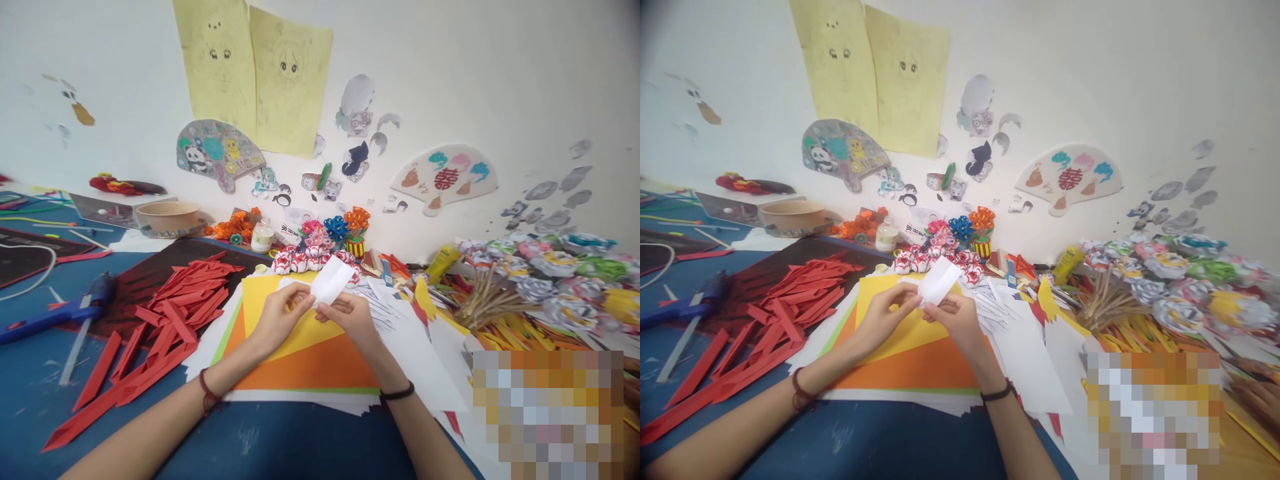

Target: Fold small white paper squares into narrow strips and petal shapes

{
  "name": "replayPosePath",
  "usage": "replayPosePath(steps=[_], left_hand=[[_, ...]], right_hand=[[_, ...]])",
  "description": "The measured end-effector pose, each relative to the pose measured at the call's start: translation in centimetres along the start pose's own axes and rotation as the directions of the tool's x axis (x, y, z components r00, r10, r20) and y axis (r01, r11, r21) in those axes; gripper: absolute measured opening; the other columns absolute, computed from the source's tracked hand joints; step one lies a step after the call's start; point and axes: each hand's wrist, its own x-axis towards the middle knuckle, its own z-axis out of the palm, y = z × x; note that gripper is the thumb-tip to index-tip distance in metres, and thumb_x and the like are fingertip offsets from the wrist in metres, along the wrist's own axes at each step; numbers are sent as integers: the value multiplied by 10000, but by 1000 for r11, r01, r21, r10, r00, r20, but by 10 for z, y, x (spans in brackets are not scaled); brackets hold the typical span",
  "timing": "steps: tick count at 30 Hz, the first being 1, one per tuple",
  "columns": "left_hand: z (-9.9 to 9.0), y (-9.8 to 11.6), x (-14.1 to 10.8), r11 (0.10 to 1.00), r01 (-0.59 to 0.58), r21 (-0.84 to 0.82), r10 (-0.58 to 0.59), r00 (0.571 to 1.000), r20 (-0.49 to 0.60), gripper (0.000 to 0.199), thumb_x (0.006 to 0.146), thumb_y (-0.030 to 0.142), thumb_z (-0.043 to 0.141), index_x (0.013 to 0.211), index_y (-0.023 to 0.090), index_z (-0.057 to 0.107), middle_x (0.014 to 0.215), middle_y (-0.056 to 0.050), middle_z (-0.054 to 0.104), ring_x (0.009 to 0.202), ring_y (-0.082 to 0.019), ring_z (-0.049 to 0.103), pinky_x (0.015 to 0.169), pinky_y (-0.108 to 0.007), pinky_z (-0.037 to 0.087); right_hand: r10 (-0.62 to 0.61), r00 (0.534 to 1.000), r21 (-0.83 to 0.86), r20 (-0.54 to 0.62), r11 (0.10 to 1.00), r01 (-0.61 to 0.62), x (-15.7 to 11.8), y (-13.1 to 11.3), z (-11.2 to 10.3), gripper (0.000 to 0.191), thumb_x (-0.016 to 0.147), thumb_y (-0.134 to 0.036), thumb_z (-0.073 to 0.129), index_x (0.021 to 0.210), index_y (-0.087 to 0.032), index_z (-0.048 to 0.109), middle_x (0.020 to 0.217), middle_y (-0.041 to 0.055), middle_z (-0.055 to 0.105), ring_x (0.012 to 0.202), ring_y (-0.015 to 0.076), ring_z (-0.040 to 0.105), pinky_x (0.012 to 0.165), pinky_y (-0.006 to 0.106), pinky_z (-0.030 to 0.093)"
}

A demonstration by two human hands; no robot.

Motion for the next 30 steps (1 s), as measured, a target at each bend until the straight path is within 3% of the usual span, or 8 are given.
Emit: replayPosePath(steps=[5,14,26,30], left_hand=[[6,-2,-4,1000,11,-2,-12,996,-83,271,882,394,557,796,152,644,737,-26,650,675,-153,566,639,-241,407],[11,0,-8,1000,-1,7,2,988,-151,274,886,382,545,747,164,636,692,-7,636,659,-141,538,640,-236,397],[9,6,-11,999,-32,24,34,994,-105,256,886,345,542,733,170,650,681,-10,635,639,-142,528,619,-235,384],[6,7,-9,999,-31,14,31,999,-39,267,893,351,533,747,170,665,710,-19,657,657,-148,547,649,-240,399]], right_hand=[[6,1000,26,9,1000,-7,-2,0,4,293,679,-349,797,860,-126,739,716,71,736,654,205,698,651,339,580],[54,998,56,12,997,-55,-2,1,6,291,650,-362,809,803,-123,744,691,73,734,614,197,692,624,328,573],[-17,1000,-1,-18,1000,17,-3,-2,7,274,702,-394,763,757,-127,735,633,53,700,561,169,645,573,297,536],[-36,999,12,-41,999,37,-2,-3,6,244,682,-371,776,741,-140,722,640,39,693,576,165,635,591,293,529]])
